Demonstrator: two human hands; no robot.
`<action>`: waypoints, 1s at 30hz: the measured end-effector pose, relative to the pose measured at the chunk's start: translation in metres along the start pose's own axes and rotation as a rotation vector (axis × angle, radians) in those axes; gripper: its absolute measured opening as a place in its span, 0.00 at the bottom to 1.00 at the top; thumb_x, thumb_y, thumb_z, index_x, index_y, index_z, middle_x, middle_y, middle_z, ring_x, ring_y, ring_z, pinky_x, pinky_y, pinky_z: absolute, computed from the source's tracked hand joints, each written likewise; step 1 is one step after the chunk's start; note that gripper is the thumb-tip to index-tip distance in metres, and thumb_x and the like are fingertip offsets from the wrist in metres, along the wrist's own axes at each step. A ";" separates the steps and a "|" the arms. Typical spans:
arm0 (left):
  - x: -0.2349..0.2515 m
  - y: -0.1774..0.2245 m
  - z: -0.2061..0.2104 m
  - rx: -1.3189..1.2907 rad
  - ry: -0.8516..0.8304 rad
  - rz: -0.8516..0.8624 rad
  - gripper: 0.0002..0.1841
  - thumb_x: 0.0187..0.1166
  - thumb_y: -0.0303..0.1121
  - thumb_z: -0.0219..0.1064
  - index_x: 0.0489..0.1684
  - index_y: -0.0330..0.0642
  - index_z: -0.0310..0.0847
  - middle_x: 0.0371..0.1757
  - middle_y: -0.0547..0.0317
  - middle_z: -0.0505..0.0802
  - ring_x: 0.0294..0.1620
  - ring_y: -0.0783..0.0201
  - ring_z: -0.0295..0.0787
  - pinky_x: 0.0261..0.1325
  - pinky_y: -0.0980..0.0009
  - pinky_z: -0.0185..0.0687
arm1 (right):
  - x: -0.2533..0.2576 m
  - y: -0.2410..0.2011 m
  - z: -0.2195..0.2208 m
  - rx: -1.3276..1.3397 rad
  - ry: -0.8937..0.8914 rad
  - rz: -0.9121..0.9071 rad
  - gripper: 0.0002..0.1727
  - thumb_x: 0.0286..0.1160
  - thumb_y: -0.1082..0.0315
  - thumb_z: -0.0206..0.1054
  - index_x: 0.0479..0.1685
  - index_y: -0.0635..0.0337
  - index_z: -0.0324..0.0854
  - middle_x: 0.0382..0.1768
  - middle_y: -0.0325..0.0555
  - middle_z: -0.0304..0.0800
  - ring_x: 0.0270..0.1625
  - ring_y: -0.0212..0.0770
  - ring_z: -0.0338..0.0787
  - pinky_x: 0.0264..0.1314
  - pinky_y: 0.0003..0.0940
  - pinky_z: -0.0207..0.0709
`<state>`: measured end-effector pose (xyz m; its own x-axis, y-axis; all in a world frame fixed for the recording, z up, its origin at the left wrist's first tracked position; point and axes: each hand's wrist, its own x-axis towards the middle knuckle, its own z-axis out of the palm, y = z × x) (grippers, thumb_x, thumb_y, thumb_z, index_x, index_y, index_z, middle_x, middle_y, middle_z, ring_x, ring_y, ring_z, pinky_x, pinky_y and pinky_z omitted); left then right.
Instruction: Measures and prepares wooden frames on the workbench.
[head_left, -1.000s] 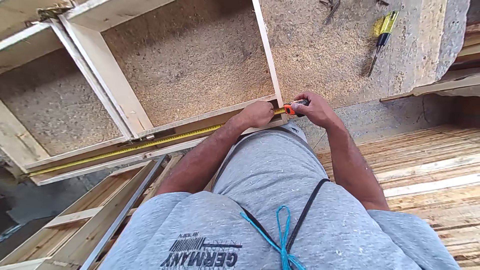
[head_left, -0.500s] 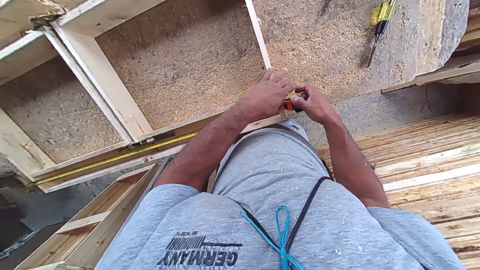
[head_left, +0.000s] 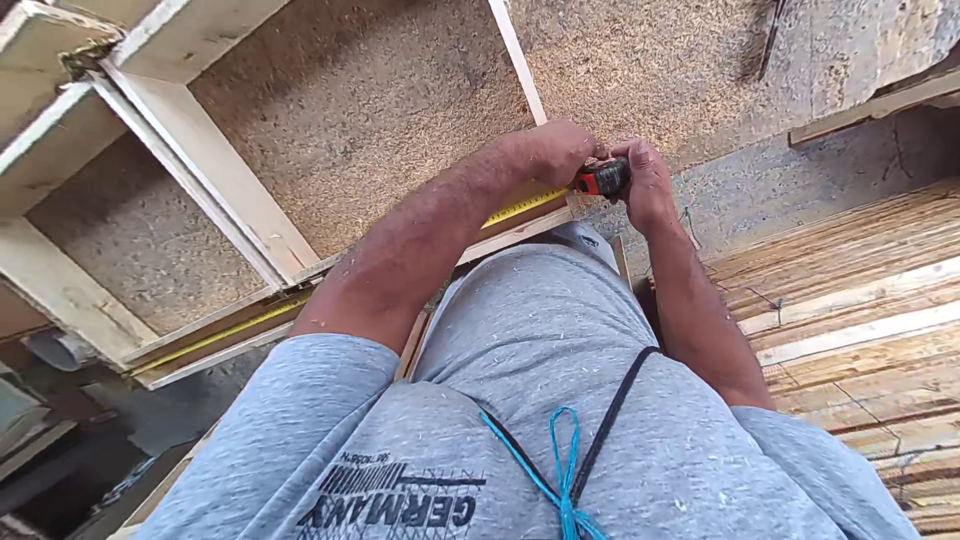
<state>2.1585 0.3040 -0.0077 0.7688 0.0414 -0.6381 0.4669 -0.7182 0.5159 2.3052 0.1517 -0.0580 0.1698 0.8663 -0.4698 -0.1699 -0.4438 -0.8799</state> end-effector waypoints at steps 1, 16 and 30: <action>0.001 0.000 -0.001 -0.025 -0.008 0.009 0.32 0.72 0.33 0.75 0.81 0.52 0.76 0.61 0.46 0.92 0.66 0.42 0.87 0.72 0.40 0.76 | -0.001 0.004 0.000 0.038 0.059 0.026 0.36 0.93 0.40 0.33 0.54 0.59 0.80 0.37 0.44 0.91 0.31 0.39 0.89 0.29 0.37 0.85; 0.001 -0.002 0.000 -0.107 0.007 0.018 0.32 0.73 0.29 0.75 0.81 0.53 0.76 0.64 0.46 0.91 0.66 0.43 0.87 0.71 0.40 0.77 | -0.008 0.044 0.002 0.793 -0.303 0.513 0.27 0.88 0.46 0.37 0.20 0.43 0.71 0.09 0.27 0.61 0.08 0.24 0.58 0.09 0.19 0.52; 0.000 -0.005 0.003 -0.140 0.040 0.019 0.30 0.74 0.30 0.74 0.80 0.53 0.77 0.59 0.48 0.92 0.63 0.45 0.88 0.71 0.42 0.78 | -0.018 0.038 0.017 0.807 -0.260 0.628 0.29 0.89 0.40 0.40 0.20 0.44 0.69 0.09 0.28 0.60 0.06 0.24 0.57 0.06 0.18 0.53</action>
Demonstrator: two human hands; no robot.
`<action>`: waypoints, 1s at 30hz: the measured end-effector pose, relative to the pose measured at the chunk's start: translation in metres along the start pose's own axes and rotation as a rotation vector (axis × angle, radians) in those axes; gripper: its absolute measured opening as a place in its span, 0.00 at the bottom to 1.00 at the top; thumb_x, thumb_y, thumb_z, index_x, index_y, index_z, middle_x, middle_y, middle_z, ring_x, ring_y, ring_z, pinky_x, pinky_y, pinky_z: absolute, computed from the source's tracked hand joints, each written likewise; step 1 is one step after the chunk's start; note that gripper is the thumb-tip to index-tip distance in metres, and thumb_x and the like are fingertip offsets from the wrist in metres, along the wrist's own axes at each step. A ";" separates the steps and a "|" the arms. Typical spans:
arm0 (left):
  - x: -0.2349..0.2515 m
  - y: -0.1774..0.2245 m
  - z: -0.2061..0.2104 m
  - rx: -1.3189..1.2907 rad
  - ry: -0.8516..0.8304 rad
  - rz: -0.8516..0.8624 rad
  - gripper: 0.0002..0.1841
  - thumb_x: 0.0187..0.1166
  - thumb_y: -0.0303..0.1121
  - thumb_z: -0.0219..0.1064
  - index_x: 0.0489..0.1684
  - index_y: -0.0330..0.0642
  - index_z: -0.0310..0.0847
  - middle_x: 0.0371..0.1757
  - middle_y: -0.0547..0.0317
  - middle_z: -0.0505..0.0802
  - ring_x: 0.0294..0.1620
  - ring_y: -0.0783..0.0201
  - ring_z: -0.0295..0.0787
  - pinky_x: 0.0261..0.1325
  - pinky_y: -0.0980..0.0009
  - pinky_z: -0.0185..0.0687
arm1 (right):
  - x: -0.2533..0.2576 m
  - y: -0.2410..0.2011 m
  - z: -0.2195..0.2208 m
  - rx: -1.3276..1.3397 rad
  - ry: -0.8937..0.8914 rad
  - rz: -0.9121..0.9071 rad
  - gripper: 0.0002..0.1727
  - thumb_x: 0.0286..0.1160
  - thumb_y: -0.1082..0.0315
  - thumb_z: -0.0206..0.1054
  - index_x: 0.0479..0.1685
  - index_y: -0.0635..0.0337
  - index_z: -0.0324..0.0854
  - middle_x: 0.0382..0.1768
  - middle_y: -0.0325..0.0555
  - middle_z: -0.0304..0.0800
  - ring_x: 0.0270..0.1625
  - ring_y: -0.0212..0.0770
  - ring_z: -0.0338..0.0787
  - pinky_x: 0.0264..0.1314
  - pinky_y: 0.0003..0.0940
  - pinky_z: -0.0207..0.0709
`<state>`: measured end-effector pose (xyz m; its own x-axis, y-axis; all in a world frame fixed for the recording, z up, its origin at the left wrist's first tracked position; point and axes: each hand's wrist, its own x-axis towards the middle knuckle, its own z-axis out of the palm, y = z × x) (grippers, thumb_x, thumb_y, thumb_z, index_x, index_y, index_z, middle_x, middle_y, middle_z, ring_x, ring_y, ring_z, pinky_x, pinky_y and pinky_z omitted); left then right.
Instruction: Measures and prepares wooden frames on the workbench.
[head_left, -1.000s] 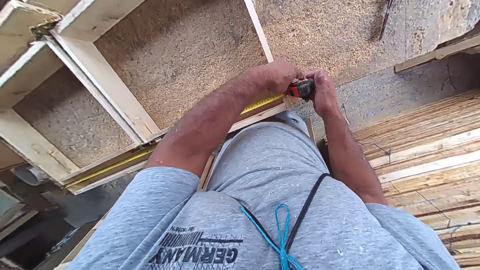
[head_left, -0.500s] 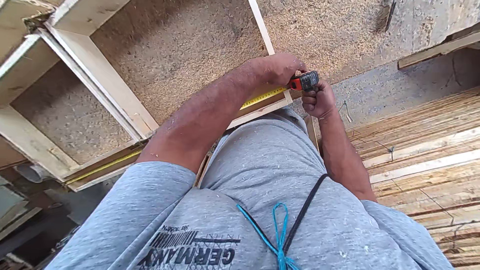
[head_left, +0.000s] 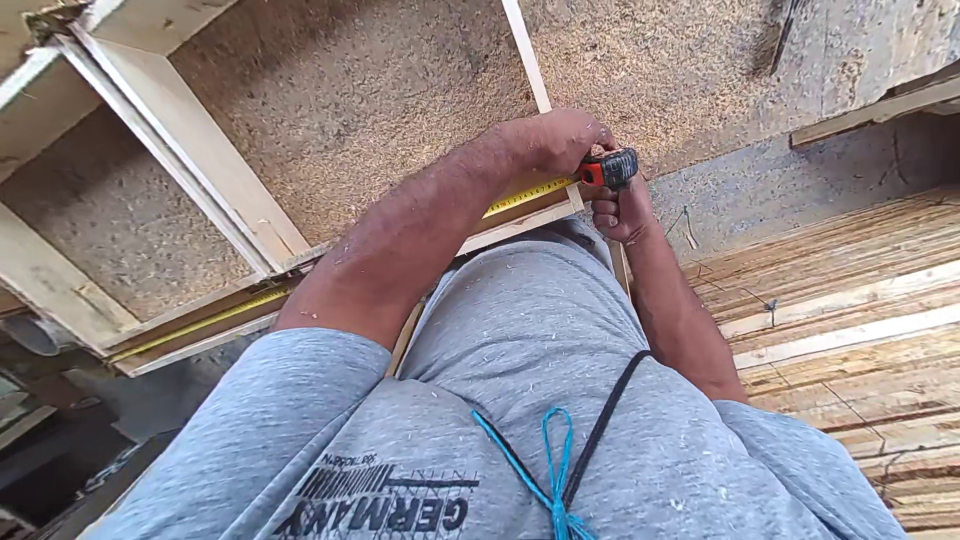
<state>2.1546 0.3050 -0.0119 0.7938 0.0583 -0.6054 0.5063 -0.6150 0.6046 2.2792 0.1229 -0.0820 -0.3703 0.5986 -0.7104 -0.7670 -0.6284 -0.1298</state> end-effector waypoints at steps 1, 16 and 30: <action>0.000 0.000 0.000 0.000 -0.003 -0.005 0.31 0.73 0.30 0.75 0.80 0.53 0.77 0.58 0.48 0.92 0.63 0.46 0.89 0.71 0.43 0.78 | -0.002 0.003 0.004 -0.033 0.004 0.014 0.29 0.89 0.40 0.41 0.20 0.44 0.68 0.10 0.29 0.59 0.07 0.24 0.57 0.07 0.18 0.52; 0.000 0.000 -0.002 0.002 0.000 0.014 0.31 0.73 0.29 0.74 0.80 0.53 0.77 0.58 0.47 0.92 0.62 0.45 0.88 0.70 0.42 0.78 | -0.001 -0.002 0.008 -0.184 0.093 -0.017 0.27 0.89 0.43 0.42 0.20 0.45 0.67 0.09 0.29 0.56 0.07 0.25 0.52 0.08 0.19 0.47; -0.122 0.015 0.075 0.027 0.647 -0.234 0.21 0.92 0.46 0.54 0.68 0.44 0.85 0.66 0.47 0.91 0.72 0.45 0.85 0.75 0.44 0.78 | -0.037 -0.052 0.072 -1.123 0.268 -0.596 0.33 0.53 0.53 0.82 0.60 0.60 0.80 0.49 0.46 0.92 0.44 0.39 0.93 0.46 0.42 0.89</action>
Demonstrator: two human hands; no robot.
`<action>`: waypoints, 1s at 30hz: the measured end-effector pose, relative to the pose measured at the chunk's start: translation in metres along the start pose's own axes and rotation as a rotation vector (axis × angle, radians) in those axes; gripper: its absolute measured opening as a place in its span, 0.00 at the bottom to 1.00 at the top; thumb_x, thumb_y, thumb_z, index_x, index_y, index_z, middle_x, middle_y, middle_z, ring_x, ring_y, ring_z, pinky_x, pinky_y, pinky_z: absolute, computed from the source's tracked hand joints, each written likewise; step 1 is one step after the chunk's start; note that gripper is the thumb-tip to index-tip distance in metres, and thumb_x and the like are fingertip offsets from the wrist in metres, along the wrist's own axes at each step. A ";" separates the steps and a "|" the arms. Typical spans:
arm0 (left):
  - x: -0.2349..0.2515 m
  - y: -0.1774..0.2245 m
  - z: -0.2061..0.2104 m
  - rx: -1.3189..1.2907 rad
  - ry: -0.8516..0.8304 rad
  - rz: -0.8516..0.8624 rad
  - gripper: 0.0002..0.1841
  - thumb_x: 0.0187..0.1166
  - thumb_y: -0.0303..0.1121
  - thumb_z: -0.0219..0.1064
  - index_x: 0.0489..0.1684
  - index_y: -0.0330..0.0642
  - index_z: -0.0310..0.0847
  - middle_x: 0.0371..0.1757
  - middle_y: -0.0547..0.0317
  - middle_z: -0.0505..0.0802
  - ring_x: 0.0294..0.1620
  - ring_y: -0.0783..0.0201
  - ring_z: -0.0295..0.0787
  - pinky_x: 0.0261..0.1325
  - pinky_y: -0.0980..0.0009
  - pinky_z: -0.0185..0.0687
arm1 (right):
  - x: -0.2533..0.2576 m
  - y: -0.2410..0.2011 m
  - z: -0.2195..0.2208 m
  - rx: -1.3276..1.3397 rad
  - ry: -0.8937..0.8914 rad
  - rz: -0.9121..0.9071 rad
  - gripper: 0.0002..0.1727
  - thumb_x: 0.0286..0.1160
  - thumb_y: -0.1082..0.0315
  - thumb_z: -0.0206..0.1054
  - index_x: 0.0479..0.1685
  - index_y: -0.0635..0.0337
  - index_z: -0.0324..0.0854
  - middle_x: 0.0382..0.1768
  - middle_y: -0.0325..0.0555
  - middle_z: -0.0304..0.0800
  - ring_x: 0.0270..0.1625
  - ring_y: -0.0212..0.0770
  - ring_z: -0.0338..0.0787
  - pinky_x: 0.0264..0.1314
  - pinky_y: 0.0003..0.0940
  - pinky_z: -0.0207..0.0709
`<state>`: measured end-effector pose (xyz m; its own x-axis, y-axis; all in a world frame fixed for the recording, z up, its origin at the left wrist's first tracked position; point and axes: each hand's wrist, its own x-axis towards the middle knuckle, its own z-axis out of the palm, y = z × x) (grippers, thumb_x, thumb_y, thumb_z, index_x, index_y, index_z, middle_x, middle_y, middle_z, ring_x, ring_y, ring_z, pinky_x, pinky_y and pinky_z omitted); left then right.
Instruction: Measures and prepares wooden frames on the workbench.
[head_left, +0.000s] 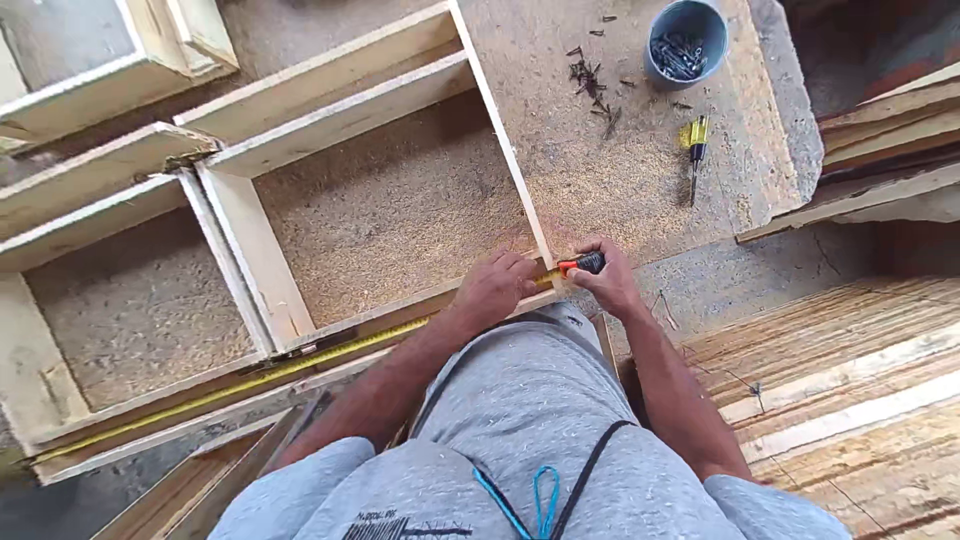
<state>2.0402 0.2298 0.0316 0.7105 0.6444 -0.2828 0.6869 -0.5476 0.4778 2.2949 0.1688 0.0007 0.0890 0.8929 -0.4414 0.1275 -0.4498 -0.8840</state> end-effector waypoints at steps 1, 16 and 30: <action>-0.038 -0.017 -0.008 -0.022 -0.041 -0.138 0.30 0.93 0.56 0.46 0.64 0.44 0.87 0.61 0.46 0.93 0.66 0.44 0.89 0.68 0.41 0.81 | -0.005 -0.006 0.000 0.046 -0.011 -0.022 0.34 0.53 0.52 0.81 0.60 0.61 0.79 0.52 0.47 0.93 0.45 0.40 0.93 0.44 0.41 0.90; -0.140 0.055 -0.084 -0.103 0.701 0.243 0.17 0.91 0.45 0.57 0.69 0.52 0.82 0.74 0.59 0.88 0.81 0.55 0.79 0.83 0.54 0.78 | 0.004 -0.035 0.033 0.521 -0.296 0.142 0.37 0.61 0.56 0.73 0.70 0.68 0.70 0.48 0.57 0.91 0.42 0.49 0.95 0.45 0.45 0.92; -0.178 0.000 -0.004 -0.199 0.195 -0.499 0.17 0.83 0.39 0.68 0.57 0.35 0.91 0.53 0.45 0.97 0.56 0.47 0.96 0.64 0.44 0.89 | 0.162 -0.019 -0.047 -0.841 0.167 -0.153 0.47 0.58 0.23 0.69 0.68 0.51 0.84 0.75 0.51 0.81 0.80 0.54 0.76 0.83 0.57 0.67</action>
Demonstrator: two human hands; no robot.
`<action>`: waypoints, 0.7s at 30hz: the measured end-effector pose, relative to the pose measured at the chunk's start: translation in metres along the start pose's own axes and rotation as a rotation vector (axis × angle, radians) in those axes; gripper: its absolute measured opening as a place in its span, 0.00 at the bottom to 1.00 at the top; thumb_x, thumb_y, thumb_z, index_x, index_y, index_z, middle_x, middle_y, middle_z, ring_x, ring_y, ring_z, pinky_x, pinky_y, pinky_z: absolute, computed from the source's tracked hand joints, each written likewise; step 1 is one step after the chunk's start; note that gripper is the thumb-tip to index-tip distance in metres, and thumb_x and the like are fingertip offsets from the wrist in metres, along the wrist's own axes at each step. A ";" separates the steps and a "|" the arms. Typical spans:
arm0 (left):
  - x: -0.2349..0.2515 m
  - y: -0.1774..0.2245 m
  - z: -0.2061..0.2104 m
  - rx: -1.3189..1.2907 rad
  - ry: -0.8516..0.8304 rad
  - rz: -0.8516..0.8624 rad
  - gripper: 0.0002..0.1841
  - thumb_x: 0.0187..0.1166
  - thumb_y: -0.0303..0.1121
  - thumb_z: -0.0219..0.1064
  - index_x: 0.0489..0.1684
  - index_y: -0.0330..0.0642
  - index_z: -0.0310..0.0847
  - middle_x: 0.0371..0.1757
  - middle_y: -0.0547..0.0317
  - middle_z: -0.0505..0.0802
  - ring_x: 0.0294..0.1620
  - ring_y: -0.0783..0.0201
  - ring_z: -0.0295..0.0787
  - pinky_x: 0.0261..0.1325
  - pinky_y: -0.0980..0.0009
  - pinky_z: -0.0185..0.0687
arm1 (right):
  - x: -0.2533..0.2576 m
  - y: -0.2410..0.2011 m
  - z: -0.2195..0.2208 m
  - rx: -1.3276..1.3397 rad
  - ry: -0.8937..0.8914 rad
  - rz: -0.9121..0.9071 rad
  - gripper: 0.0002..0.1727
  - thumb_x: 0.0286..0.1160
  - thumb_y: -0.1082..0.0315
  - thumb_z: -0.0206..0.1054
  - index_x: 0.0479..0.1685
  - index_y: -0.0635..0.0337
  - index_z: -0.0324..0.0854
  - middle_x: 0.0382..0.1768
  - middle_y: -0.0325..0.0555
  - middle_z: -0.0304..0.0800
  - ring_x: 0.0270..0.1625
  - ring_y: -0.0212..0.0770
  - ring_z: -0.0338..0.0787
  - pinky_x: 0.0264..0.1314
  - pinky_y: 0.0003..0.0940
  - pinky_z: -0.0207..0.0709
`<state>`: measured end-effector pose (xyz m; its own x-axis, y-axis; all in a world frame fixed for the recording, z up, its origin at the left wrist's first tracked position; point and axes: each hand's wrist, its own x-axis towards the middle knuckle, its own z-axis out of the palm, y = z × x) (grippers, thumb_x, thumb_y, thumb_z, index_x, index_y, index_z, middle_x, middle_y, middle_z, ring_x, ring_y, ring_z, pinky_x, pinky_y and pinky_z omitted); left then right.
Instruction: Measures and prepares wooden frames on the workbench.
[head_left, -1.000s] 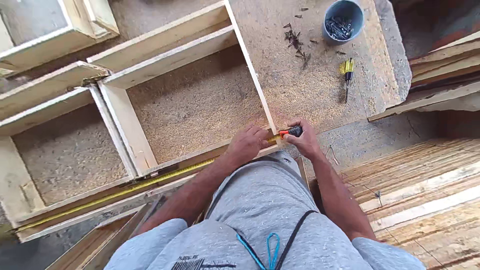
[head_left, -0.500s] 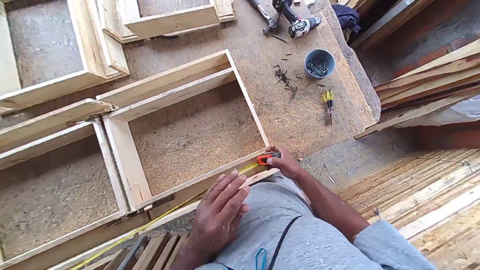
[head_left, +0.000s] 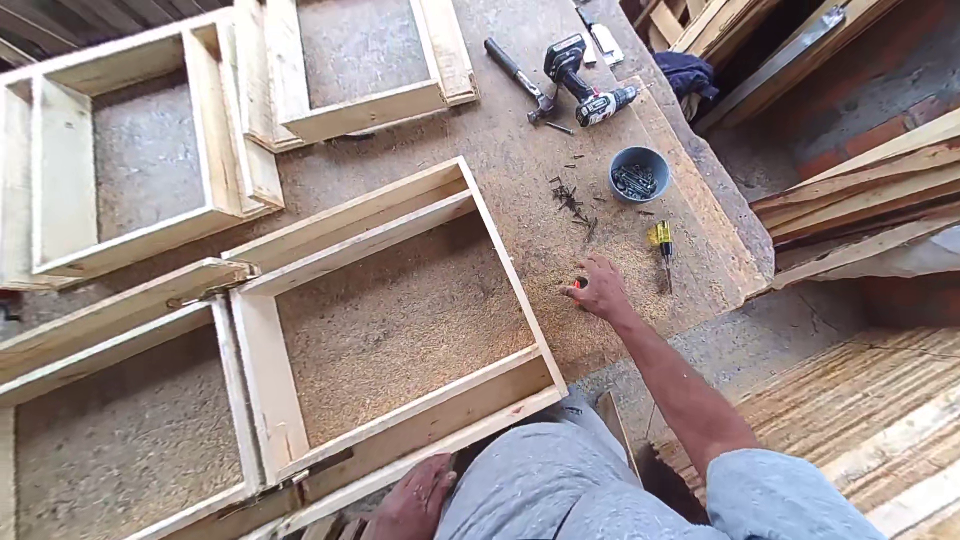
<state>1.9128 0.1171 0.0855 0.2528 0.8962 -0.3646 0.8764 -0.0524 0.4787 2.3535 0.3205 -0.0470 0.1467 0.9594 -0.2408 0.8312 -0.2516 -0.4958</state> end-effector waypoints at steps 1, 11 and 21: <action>-0.002 0.000 0.000 -0.019 -0.041 -0.035 0.17 0.84 0.38 0.68 0.58 0.34 0.91 0.53 0.44 0.97 0.56 0.47 0.96 0.65 0.44 0.88 | 0.025 -0.006 -0.011 -0.001 0.050 -0.010 0.46 0.64 0.22 0.64 0.68 0.52 0.84 0.74 0.52 0.82 0.79 0.53 0.77 0.82 0.56 0.69; 0.005 0.000 -0.008 -0.119 0.031 -0.189 0.15 0.82 0.35 0.70 0.56 0.34 0.91 0.52 0.45 0.97 0.55 0.53 0.96 0.66 0.50 0.89 | 0.190 -0.036 -0.013 -0.209 -0.092 0.184 0.13 0.81 0.65 0.62 0.54 0.65 0.81 0.54 0.64 0.89 0.57 0.64 0.91 0.54 0.64 0.84; 0.178 0.081 0.036 -1.383 -0.018 0.037 0.23 0.87 0.43 0.62 0.70 0.33 0.78 0.65 0.41 0.91 0.64 0.48 0.91 0.67 0.52 0.89 | 0.093 -0.063 -0.061 0.338 -0.069 0.029 0.10 0.75 0.61 0.68 0.38 0.58 0.87 0.28 0.47 0.87 0.30 0.45 0.86 0.36 0.50 0.81</action>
<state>2.0434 0.2563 0.0304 0.2814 0.8973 -0.3400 -0.2430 0.4094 0.8794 2.3474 0.4337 0.0132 0.1216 0.9434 -0.3087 0.6011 -0.3175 -0.7334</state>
